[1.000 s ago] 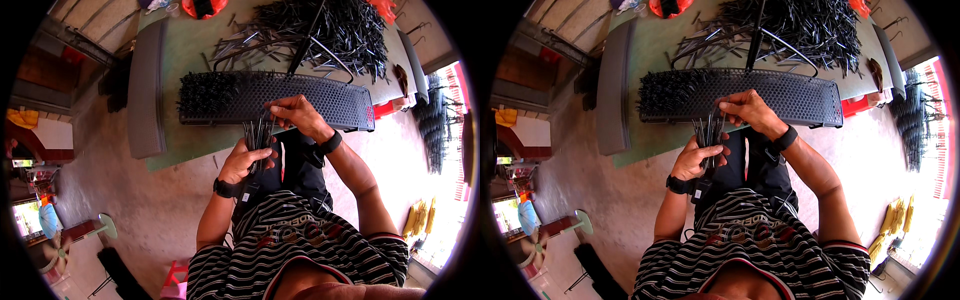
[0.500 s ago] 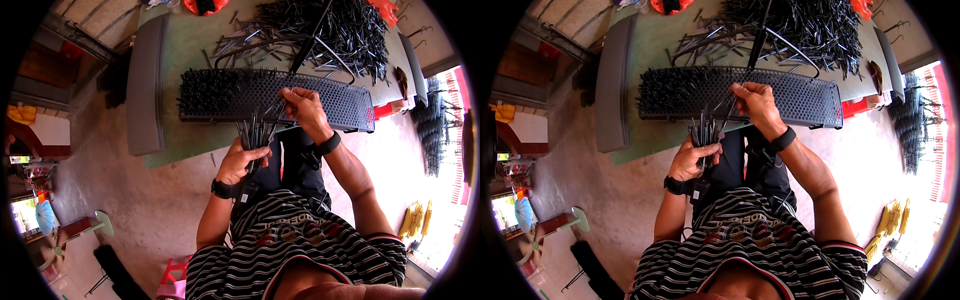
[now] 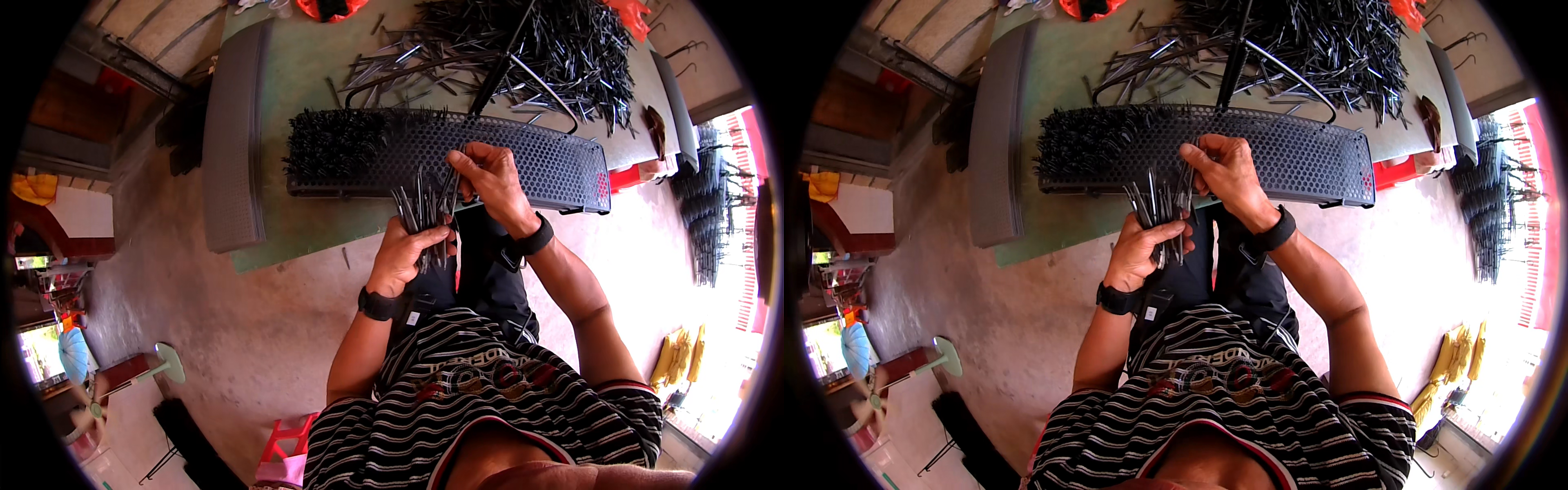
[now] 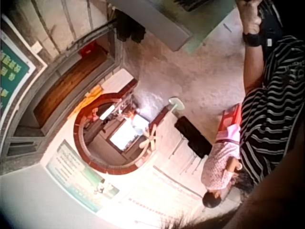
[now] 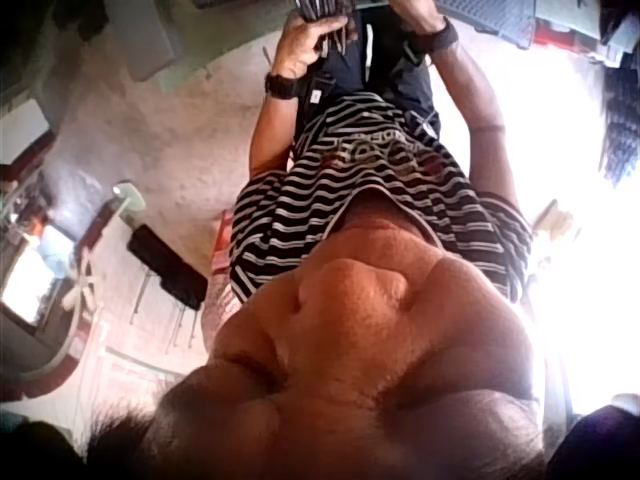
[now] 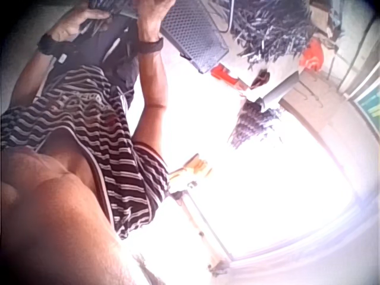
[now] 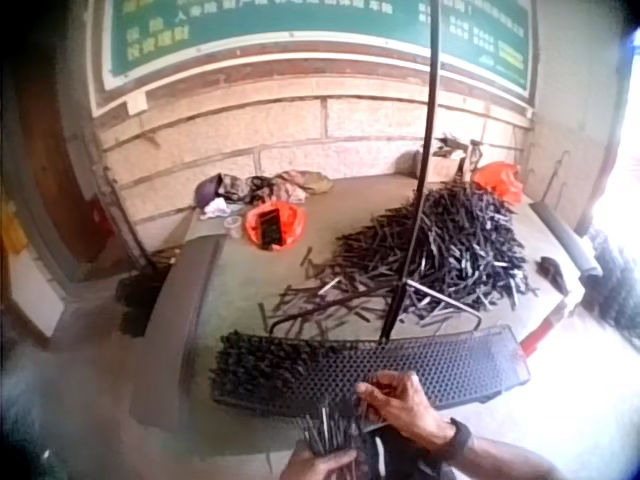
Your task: The person picks up black plastic bristles from a pile on a table and inserts them by hand into holes in a long black perforated strip.
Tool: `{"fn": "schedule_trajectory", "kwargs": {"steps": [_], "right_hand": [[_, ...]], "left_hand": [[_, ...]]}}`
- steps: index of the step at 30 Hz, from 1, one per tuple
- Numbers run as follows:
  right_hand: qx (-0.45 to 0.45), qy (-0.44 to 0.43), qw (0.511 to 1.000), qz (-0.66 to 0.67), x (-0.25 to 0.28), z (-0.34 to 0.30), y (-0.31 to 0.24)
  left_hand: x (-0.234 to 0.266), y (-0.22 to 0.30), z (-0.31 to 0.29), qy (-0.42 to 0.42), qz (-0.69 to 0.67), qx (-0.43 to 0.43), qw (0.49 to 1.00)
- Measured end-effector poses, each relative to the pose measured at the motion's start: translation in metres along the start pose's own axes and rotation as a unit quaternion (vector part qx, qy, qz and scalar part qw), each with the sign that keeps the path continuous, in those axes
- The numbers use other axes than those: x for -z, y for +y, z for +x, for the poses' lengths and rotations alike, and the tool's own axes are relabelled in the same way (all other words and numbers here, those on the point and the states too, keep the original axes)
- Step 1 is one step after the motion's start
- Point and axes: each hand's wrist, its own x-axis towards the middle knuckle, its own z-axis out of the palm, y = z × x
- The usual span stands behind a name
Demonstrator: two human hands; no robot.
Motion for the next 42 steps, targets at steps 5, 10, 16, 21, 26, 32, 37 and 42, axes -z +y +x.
{"fn": "schedule_trajectory", "kwargs": {"steps": [5, 10, 16, 21, 26, 32, 37, 42], "right_hand": [[0.043, 0.061, 0.995, 0.073, 0.004, 0.001, 0.004], [0.449, 0.064, 0.864, -0.218, 0.009, -0.023, 0.014], [0.535, -0.148, 0.743, -0.375, 0.008, -0.041, 0.035], [0.436, -0.097, 0.823, -0.351, 0.023, -0.064, 0.052], [0.380, -0.141, 0.798, -0.445, 0.008, -0.061, 0.115], [0.232, -0.161, 0.728, -0.625, -0.047, -0.053, 0.162], [0.227, -0.120, 0.880, -0.401, -0.042, -0.044, 0.117], [0.132, -0.011, 0.990, -0.050, -0.037, -0.026, -0.010]], "left_hand": [[-0.001, -0.005, 0.009, 0.048, -0.085, 0.039, 0.994], [0.002, -0.008, 0.012, 0.062, -0.131, 0.015, 0.989], [0.008, -0.013, 0.014, 0.091, -0.166, -0.052, 0.980], [0.012, -0.003, -0.009, 0.120, -0.092, -0.048, 0.987], [0.039, 0.008, -0.038, 0.169, -0.081, -0.098, 0.977], [0.050, -0.002, -0.065, 0.205, -0.108, -0.118, 0.965], [0.064, -0.005, -0.069, 0.203, -0.085, -0.129, 0.967], [0.060, 0.007, -0.055, 0.207, -0.093, -0.144, 0.963]]}}
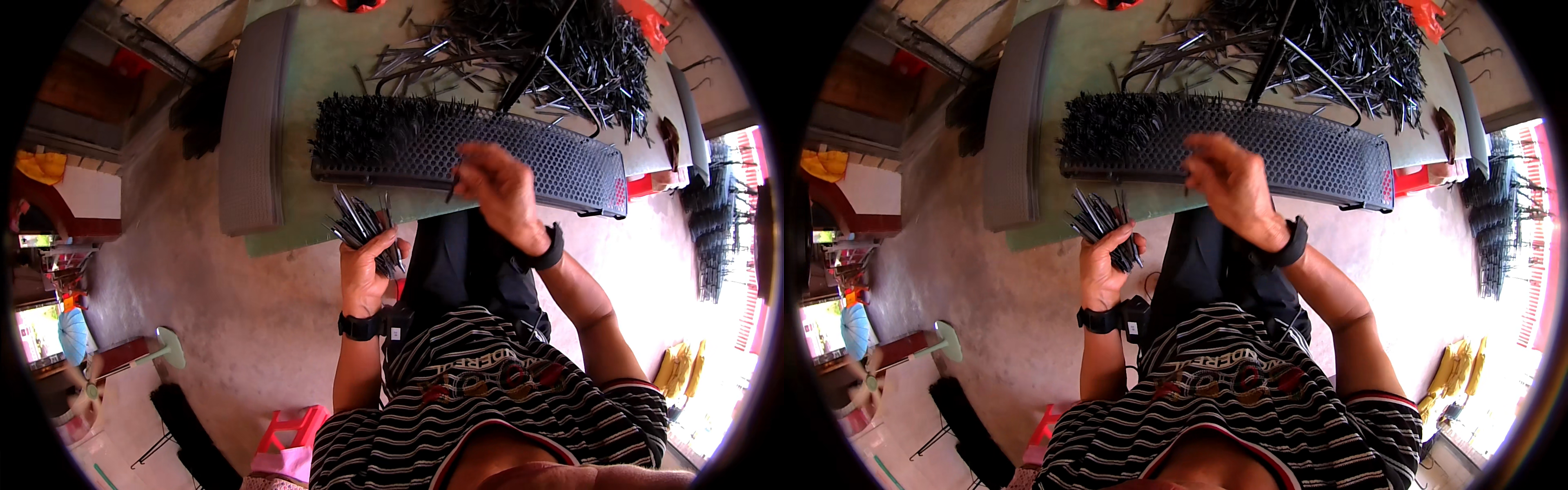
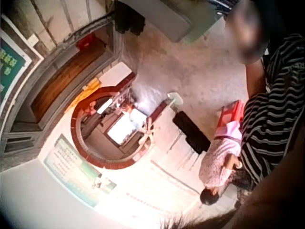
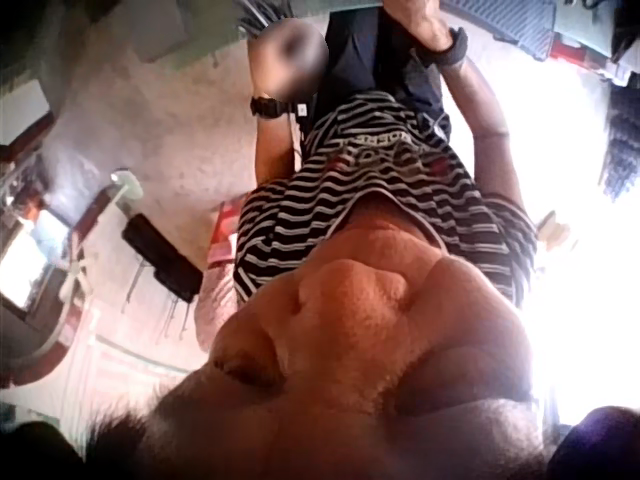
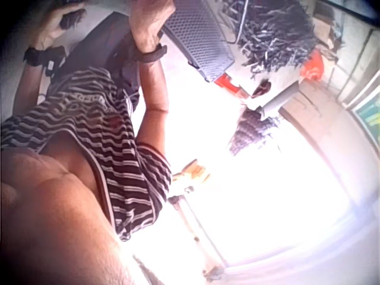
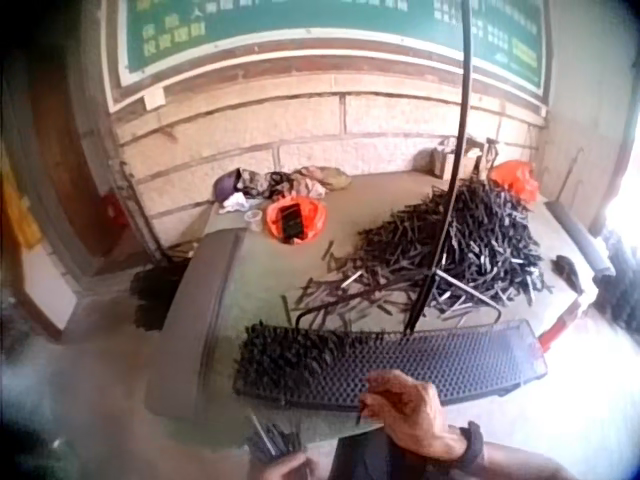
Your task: The person picks up black plastic bristles from a pile on a table and inserts them by hand into holes in a long black perforated strip.
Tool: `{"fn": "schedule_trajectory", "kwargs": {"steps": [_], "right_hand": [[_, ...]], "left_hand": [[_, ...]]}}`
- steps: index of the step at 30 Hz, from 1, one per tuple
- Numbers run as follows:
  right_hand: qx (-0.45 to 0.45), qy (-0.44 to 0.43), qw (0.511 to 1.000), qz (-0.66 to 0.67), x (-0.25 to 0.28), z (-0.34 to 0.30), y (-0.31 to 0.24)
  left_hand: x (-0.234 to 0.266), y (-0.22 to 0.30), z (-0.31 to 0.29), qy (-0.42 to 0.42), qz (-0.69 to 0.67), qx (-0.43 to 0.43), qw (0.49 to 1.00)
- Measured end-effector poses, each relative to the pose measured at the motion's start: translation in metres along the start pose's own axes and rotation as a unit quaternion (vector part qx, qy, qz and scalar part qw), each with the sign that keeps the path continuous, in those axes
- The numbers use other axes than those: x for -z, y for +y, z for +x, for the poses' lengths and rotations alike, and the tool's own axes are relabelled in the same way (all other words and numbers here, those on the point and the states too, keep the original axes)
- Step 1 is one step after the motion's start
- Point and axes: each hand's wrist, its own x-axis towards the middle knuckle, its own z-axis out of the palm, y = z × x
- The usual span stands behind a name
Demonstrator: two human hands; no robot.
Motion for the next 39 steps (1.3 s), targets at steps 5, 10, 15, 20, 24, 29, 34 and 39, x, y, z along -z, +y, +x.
{"fn": "schedule_trajectory", "kwargs": {"steps": [5, 10, 15, 20, 24, 29, 34, 39], "right_hand": [[0.106, 0.112, 0.987, 0.044, -0.007, 0.046, -0.006], [0.161, 0.120, 0.976, -0.085, -0.014, 0.070, 0.017], [0.195, 0.100, 0.966, -0.135, -0.016, 0.078, 0.027], [0.171, 0.091, 0.973, -0.128, -0.017, 0.083, 0.030], [0.142, 0.069, 0.976, -0.148, -0.017, 0.084, 0.031], [0.199, -0.010, 0.929, -0.311, -0.008, 0.093, 0.027], [0.186, -0.033, 0.887, -0.421, -0.005, 0.102, 0.020], [-0.045, -0.167, 0.961, -0.216, -0.005, 0.092, 0.012]], "left_hand": [[-0.023, 0.005, 0.016, 0.008, 0.001, -0.011, 1.000], [-0.034, 0.006, 0.021, 0.018, 0.014, -0.018, 1.000], [-0.036, 0.005, 0.024, 0.017, 0.006, -0.020, 1.000], [-0.037, 0.003, 0.027, 0.013, 0.005, -0.014, 1.000], [-0.040, 0.004, 0.027, 0.014, 0.004, -0.014, 1.000], [-0.043, 0.004, 0.027, 0.010, 0.005, -0.009, 1.000], [-0.047, 0.003, 0.026, 0.014, -0.003, 0.000, 1.000], [-0.049, 0.001, 0.026, 0.006, 0.005, 0.002, 1.000]]}}
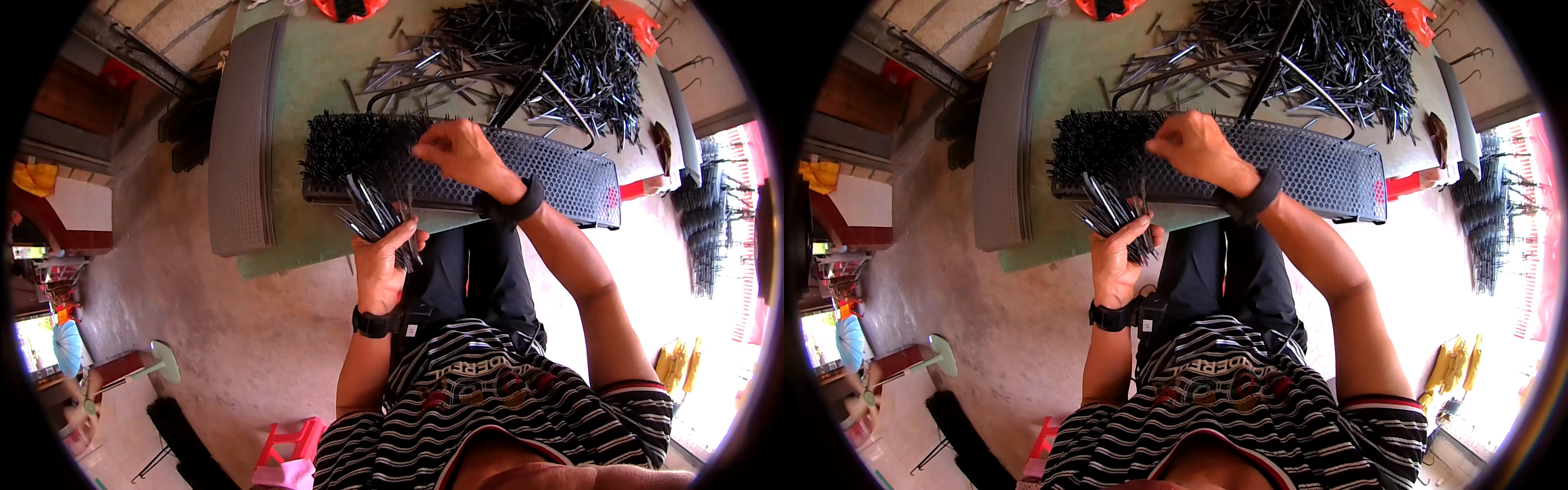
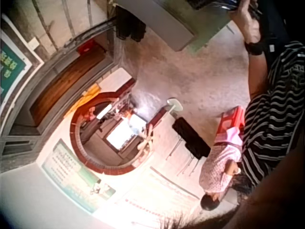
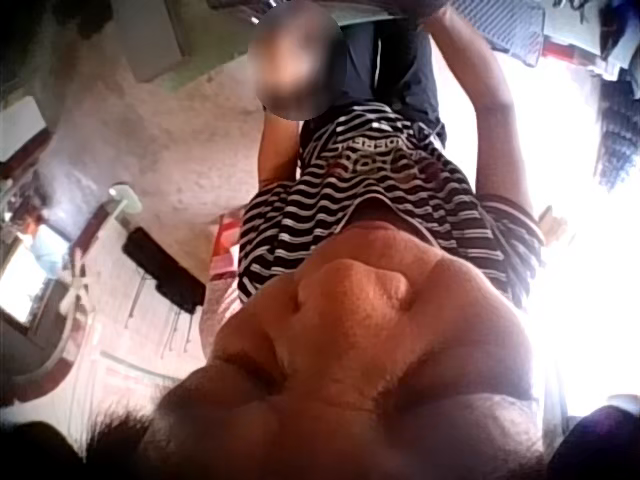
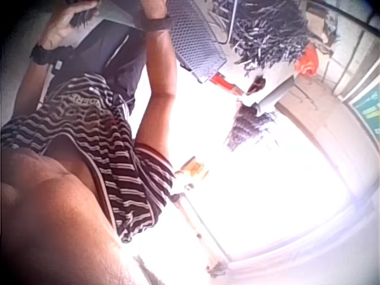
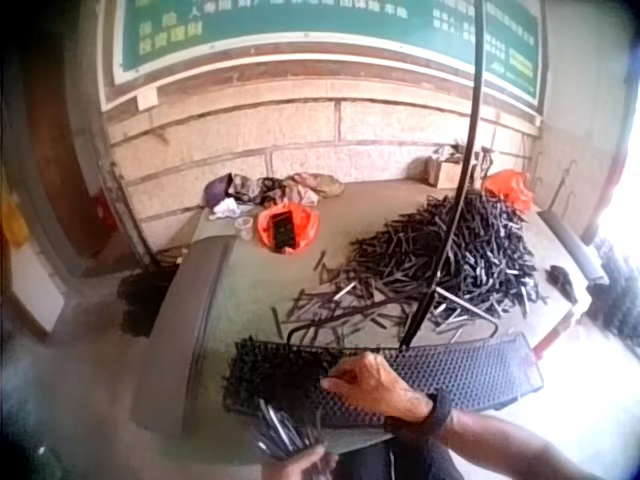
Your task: The person picks up black plastic bristles from a pile on a table and inserts them by hand into holes in a long black perforated strip.
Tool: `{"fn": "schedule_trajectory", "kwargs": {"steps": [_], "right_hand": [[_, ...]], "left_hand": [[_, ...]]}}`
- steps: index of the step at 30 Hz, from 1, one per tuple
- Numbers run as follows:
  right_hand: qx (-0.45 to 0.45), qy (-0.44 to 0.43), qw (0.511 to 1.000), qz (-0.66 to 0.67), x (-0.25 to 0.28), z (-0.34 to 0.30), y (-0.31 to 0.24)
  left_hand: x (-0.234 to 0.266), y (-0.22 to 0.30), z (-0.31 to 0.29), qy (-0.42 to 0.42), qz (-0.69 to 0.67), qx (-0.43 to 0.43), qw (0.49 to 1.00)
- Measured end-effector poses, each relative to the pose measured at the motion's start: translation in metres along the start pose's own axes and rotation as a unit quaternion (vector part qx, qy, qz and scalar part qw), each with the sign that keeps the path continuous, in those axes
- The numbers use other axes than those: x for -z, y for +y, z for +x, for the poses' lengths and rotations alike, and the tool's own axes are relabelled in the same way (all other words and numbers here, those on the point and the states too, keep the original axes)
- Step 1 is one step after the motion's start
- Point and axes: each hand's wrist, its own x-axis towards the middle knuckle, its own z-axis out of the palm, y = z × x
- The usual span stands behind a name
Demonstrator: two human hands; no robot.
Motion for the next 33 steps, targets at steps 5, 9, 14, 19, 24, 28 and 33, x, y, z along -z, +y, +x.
{"fn": "schedule_trajectory", "kwargs": {"steps": [5, 9, 14, 19, 24, 28, 33], "right_hand": [[-0.113, -0.074, 0.930, 0.341, -0.017, -0.031, 0.007], [0.015, 0.172, 0.957, 0.233, -0.005, -0.025, -0.003], [0.175, 0.249, 0.950, 0.071, -0.005, -0.007, -0.002], [0.195, 0.233, 0.953, 0.017, -0.010, 0.003, 0.009], [0.223, 0.198, 0.944, -0.141, -0.010, 0.006, 0.014], [0.226, 0.169, 0.933, -0.225, -0.007, 0.008, 0.007], [0.206, 0.142, 0.924, -0.290, -0.009, 0.011, 0.013]], "left_hand": [[-0.007, -0.007, 0.004, -0.004, -0.003, 0.017, 1.000], [-0.005, -0.008, 0.005, -0.008, 0.019, 0.001, 1.000], [-0.005, -0.006, 0.004, -0.005, 0.020, -0.013, 1.000], [-0.001, -0.007, 0.006, -0.009, 0.012, -0.022, 1.000], [-0.001, -0.005, 0.005, -0.011, 0.008, -0.016, 1.000], [-0.001, -0.004, 0.004, -0.007, 0.006, -0.012, 1.000], [-0.001, -0.004, 0.003, -0.009, 0.010, -0.017, 1.000]]}}
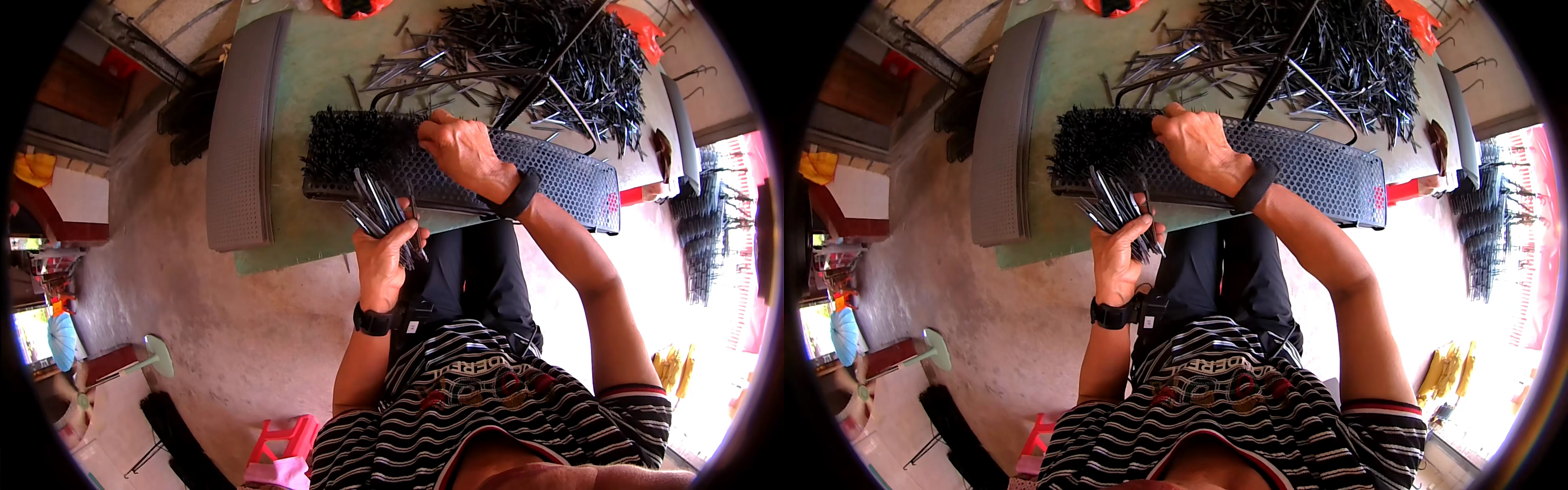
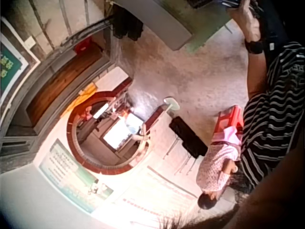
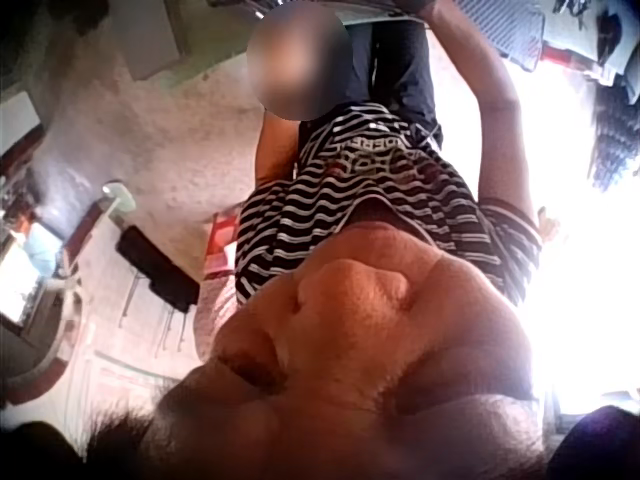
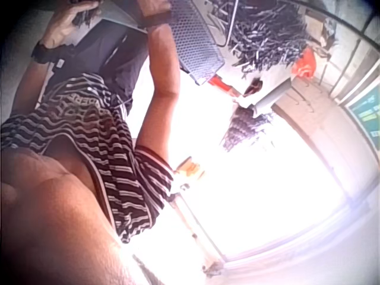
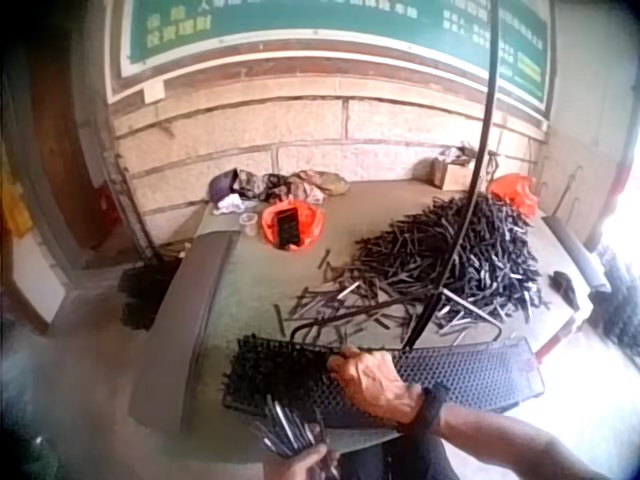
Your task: The person picks up black plastic bristles from a pile on a table and inserts them by hand into holes in a long black perforated strip.
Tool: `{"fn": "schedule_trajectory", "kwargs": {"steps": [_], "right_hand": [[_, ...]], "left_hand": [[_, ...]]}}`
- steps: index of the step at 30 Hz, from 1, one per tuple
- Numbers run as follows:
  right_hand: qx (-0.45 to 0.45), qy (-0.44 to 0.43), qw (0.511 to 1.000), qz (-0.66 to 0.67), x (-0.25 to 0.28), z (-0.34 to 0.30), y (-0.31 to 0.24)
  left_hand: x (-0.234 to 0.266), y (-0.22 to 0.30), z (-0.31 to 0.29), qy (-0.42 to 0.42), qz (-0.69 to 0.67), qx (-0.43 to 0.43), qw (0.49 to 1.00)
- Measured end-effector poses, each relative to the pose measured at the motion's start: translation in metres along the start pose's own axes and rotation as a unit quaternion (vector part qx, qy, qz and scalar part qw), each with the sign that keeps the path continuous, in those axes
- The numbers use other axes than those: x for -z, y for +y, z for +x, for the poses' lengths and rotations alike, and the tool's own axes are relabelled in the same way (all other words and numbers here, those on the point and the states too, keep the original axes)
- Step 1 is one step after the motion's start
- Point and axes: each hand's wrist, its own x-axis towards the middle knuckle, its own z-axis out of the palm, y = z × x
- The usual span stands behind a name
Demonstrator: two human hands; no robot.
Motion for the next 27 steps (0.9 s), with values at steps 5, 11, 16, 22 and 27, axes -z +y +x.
{"fn": "schedule_trajectory", "kwargs": {"steps": [5, 11, 16, 22, 27], "right_hand": [[-0.196, -0.144, 0.928, 0.283, 0.022, -0.011, -0.016], [-0.299, -0.031, 0.821, 0.485, 0.031, -0.021, -0.020], [-0.092, 0.160, 0.931, 0.316, 0.022, -0.013, -0.019], [-0.105, 0.133, 0.932, 0.322, 0.005, -0.009, -0.016], [-0.017, 0.088, 0.982, 0.164, -0.004, -0.008, -0.006]], "left_hand": [[-0.002, 0.000, 0.001, -0.010, 0.010, -0.008, 1.000], [-0.007, -0.002, 0.001, -0.002, 0.024, -0.003, 1.000], [-0.007, 0.004, -0.003, 0.022, 0.044, -0.021, 0.999], [0.001, -0.003, 0.002, 0.002, 0.030, -0.027, 0.999], [0.004, -0.004, 0.003, 0.015, 0.029, -0.015, 0.999]]}}
